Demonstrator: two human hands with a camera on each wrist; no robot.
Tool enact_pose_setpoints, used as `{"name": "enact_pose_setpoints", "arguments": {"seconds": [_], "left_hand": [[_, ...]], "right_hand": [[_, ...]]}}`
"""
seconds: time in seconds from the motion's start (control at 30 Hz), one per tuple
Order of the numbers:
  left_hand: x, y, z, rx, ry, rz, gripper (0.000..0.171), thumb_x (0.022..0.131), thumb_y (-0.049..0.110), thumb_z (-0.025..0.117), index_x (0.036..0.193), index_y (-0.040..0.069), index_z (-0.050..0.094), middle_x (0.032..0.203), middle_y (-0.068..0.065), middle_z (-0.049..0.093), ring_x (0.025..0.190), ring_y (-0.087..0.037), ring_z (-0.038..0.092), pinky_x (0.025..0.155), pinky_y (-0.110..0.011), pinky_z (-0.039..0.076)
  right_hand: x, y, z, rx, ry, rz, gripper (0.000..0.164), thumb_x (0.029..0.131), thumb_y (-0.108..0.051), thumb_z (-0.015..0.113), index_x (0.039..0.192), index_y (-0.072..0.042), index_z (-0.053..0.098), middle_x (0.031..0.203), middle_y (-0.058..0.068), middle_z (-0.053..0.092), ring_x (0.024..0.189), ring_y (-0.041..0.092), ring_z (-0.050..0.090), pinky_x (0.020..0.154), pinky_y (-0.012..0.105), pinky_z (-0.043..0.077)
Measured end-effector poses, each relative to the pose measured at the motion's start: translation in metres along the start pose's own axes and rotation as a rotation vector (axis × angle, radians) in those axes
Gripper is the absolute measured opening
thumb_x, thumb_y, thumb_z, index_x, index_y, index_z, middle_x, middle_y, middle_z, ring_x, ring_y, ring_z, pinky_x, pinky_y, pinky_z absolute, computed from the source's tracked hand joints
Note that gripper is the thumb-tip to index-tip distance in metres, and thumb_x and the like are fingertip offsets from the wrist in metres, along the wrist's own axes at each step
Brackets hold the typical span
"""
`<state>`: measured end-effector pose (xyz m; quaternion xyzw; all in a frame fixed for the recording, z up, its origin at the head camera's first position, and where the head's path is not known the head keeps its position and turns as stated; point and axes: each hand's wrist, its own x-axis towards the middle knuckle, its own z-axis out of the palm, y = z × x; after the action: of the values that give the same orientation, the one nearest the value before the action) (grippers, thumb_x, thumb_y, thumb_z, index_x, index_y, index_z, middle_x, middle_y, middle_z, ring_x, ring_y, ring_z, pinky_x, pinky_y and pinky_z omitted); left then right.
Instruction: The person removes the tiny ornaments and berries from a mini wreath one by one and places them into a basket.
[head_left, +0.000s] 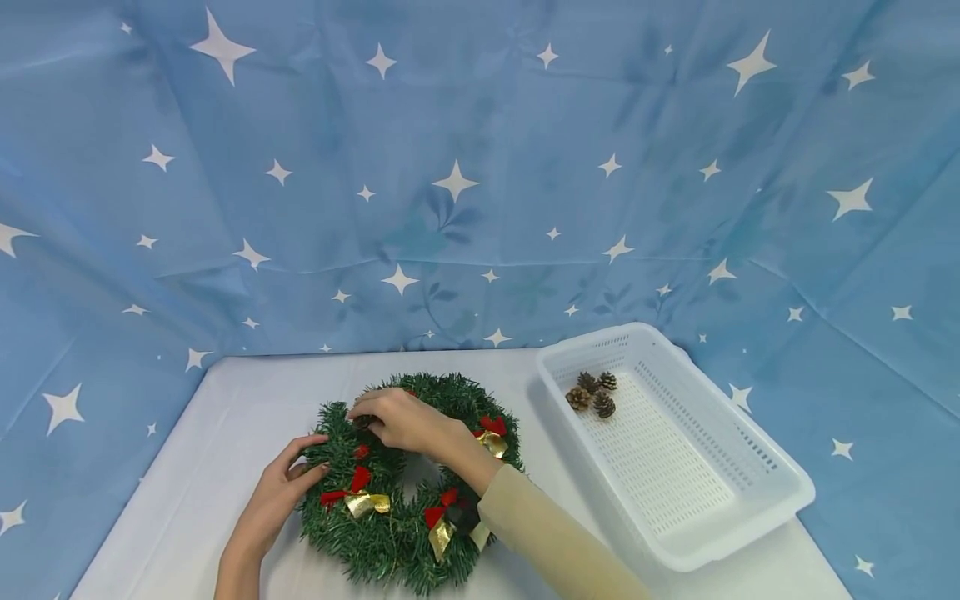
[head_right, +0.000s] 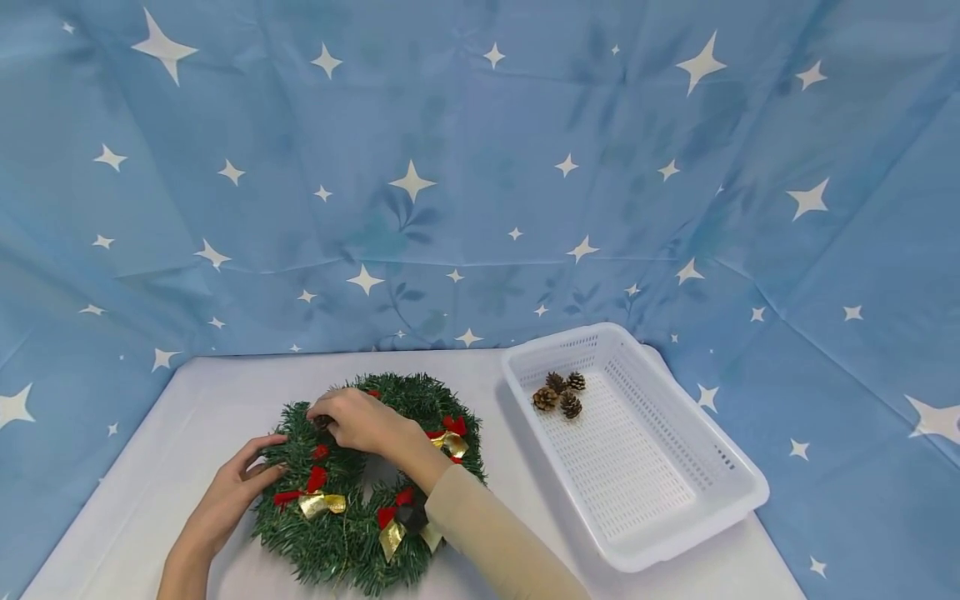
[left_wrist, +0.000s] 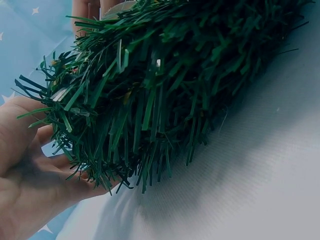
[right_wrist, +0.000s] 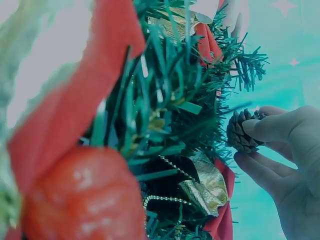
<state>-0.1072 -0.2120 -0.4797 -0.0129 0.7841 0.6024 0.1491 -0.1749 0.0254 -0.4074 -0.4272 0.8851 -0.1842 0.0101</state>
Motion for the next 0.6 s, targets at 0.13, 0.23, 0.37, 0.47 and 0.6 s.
{"name": "enact_pose_setpoints", "arguments": {"seconds": [0.13,0.23,0.37,0.47,0.6], "left_hand": [[0.000,0.000,0.000,-0.002,0.000,-0.001,0.058,0.105,0.027,0.063,0.156,0.014,0.038,0.172,-0.019,0.009,0.150,-0.049,0.028,0.112,-0.064,0.039],[0.001,-0.001,0.000,-0.008,-0.003,-0.001,0.058,0.105,0.026,0.062,0.156,0.014,0.038,0.172,-0.019,0.007,0.151,-0.050,0.025,0.113,-0.065,0.038],[0.002,-0.002,0.001,-0.016,-0.002,-0.004,0.058,0.105,0.026,0.063,0.155,0.014,0.038,0.172,-0.019,0.006,0.152,-0.050,0.024,0.114,-0.066,0.036],[0.002,-0.003,0.001,-0.012,0.003,-0.008,0.058,0.104,0.027,0.063,0.155,0.014,0.039,0.172,-0.019,0.007,0.152,-0.050,0.023,0.114,-0.067,0.035],[0.002,-0.002,0.000,-0.005,0.003,-0.006,0.058,0.104,0.027,0.064,0.155,0.015,0.039,0.172,-0.018,0.008,0.153,-0.051,0.021,0.114,-0.068,0.035]], "right_hand": [[-0.003,0.000,-0.003,0.001,0.015,-0.007,0.034,0.100,-0.001,0.065,0.132,-0.010,0.070,0.139,0.005,0.066,0.129,0.015,0.063,0.103,0.016,0.050],[-0.007,0.002,-0.005,0.028,0.037,-0.005,0.034,0.100,0.000,0.065,0.132,-0.010,0.070,0.138,0.006,0.067,0.125,0.015,0.065,0.099,0.016,0.051],[-0.014,0.005,-0.009,0.059,0.065,-0.002,0.033,0.099,-0.001,0.066,0.131,-0.009,0.070,0.135,0.005,0.068,0.116,0.014,0.070,0.091,0.013,0.053],[-0.019,0.007,-0.012,0.071,0.077,0.001,0.032,0.099,-0.002,0.067,0.131,-0.008,0.070,0.134,0.006,0.068,0.113,0.015,0.070,0.088,0.013,0.054],[-0.024,0.009,-0.017,0.096,0.092,-0.002,0.032,0.099,-0.001,0.067,0.130,-0.005,0.070,0.134,0.009,0.068,0.115,0.019,0.070,0.089,0.016,0.055]]}}
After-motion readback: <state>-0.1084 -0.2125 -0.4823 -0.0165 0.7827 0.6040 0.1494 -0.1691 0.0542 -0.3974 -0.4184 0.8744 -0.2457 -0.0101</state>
